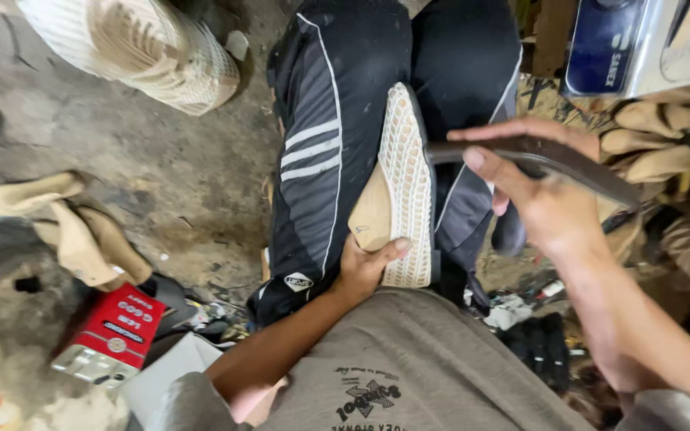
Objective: The person attaches a black rubber sole to a white woven slipper upper by hand, then uses a curved metal tool to press and secure the sole along the edges. The person repeats this process on a second slipper, pressing the sole firmly and placing the finished slipper on a nearby shelf.
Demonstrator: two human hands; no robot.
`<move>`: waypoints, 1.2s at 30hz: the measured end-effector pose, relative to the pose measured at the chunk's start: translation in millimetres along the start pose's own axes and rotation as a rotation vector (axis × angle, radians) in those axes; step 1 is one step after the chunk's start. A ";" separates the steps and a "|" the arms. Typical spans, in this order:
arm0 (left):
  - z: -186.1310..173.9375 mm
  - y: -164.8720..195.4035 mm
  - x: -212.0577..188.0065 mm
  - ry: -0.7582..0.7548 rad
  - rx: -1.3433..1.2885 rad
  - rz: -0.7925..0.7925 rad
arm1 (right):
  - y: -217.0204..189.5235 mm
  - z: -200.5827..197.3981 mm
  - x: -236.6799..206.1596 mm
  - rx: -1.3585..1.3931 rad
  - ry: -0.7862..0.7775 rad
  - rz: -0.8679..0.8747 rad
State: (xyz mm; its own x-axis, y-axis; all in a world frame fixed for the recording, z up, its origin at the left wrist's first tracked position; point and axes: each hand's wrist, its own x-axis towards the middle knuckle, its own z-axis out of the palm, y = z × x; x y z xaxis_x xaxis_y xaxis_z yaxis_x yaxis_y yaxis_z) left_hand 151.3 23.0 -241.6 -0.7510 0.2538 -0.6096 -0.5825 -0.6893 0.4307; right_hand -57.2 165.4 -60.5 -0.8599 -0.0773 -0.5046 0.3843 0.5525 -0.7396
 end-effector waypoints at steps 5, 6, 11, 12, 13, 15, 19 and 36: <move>-0.1 -6.1 5.4 0.086 -0.063 -0.006 | 19.2 -10.1 -0.3 0.230 -0.039 -0.007; 0.2 -5.8 5.1 0.093 -0.074 -0.009 | 25.3 -10.7 -1.8 0.296 -0.050 -0.036; 5.2 -1.6 -4.7 0.084 0.007 0.073 | 50.4 -6.4 -21.5 0.669 -0.085 -0.034; 6.2 -1.9 -7.1 0.094 0.004 0.073 | 52.7 -4.3 -28.9 0.764 -0.088 -0.022; 7.0 -2.2 -9.0 0.091 0.001 0.076 | 53.7 -1.8 -38.2 0.739 -0.051 -0.030; 8.0 -2.8 -10.3 0.086 -0.015 0.087 | 53.7 5.4 -58.3 0.681 0.019 -0.044; 9.5 -0.2 -4.1 0.088 -0.019 0.133 | 52.9 13.3 -71.1 0.110 0.145 -0.312; -5.5 -9.0 -3.6 0.062 -0.086 0.111 | 72.7 25.6 -86.7 0.039 0.273 -0.421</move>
State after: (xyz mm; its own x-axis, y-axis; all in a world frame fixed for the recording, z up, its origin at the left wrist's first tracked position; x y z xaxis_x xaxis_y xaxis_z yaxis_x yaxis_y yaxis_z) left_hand 161.0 24.6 -246.9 -0.7874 0.1324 -0.6020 -0.4662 -0.7670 0.4410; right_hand 53.9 191.1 -82.0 -0.9975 -0.0644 -0.0277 -0.0073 0.4886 -0.8725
